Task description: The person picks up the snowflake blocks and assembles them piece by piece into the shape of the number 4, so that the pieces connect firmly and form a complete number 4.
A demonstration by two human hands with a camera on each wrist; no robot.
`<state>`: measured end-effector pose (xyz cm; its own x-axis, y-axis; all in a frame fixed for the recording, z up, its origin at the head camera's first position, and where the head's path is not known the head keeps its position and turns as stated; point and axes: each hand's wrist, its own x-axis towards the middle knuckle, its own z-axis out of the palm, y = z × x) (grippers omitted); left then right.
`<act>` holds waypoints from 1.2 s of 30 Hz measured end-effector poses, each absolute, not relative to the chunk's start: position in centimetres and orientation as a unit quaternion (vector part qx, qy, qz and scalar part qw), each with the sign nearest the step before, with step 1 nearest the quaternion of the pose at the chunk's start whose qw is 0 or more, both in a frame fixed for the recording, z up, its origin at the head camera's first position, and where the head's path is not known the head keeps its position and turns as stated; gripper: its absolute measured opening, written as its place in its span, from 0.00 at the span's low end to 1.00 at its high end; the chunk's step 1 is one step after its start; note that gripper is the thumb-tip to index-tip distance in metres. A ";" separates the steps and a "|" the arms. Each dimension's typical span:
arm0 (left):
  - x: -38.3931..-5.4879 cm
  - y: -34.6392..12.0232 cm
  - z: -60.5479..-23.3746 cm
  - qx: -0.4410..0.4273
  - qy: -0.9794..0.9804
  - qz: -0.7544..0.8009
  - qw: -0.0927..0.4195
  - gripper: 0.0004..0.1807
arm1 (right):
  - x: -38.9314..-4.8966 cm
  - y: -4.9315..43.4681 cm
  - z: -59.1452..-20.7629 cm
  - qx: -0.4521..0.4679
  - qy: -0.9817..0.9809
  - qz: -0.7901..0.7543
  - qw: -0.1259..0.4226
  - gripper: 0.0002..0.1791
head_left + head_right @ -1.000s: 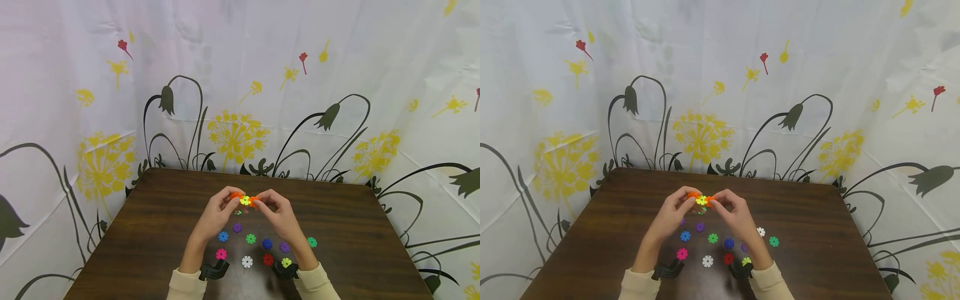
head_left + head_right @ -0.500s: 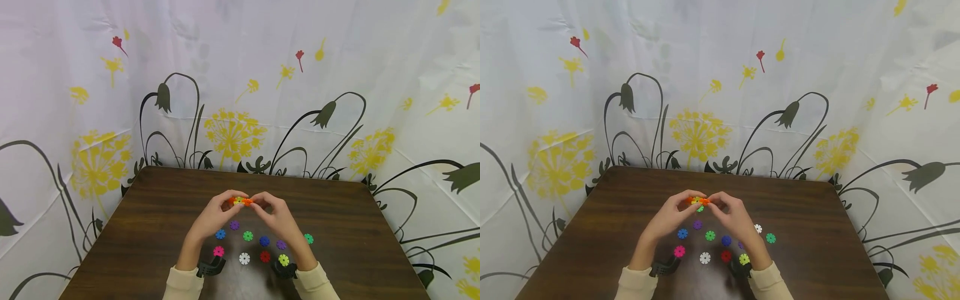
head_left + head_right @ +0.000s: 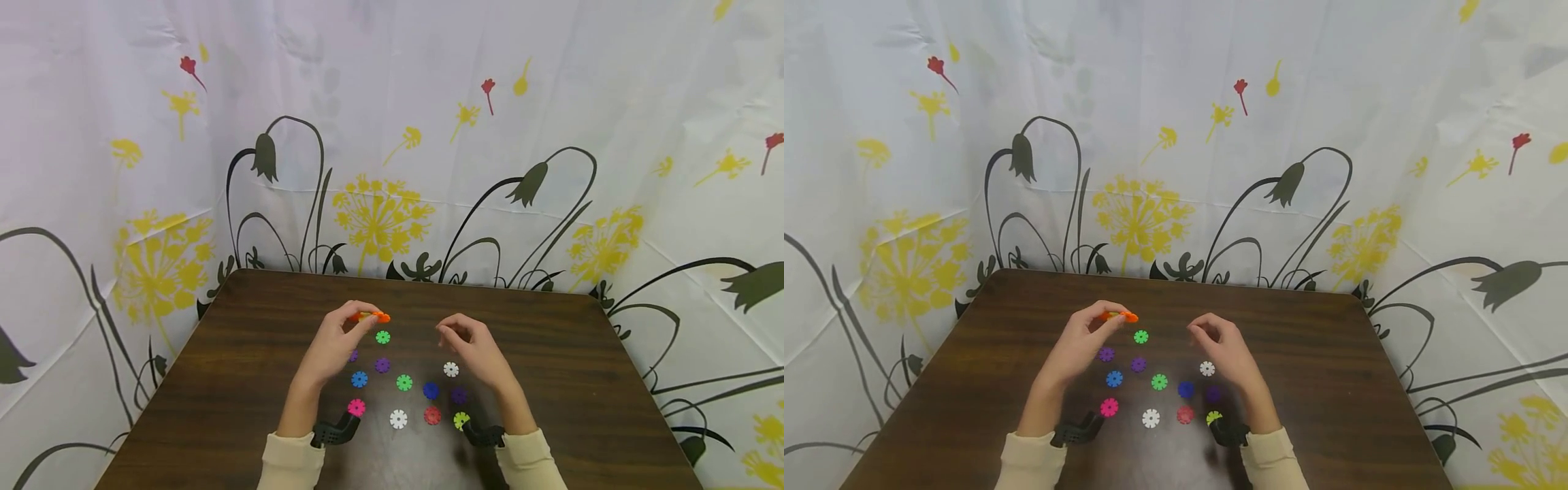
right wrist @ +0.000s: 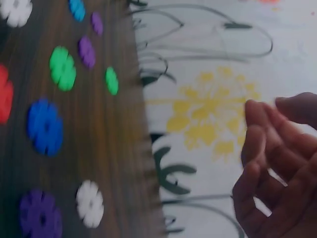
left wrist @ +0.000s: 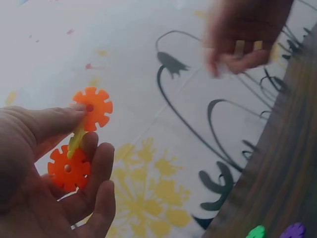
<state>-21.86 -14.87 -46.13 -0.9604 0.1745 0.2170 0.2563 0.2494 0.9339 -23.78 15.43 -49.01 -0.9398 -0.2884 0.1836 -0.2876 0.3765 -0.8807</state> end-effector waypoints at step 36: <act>-21.5 -16.1 -45.4 -0.092 -0.792 -0.597 0.094 0.10 | -24.5 17.0 -54.9 -0.035 0.961 -0.250 0.110 0.14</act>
<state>-21.46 -16.07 -45.36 -0.9652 0.0337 0.2594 0.2586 0.2709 0.9272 -24.51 17.02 -54.95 -0.9733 -0.1214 -0.1946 -0.0113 0.8727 -0.4881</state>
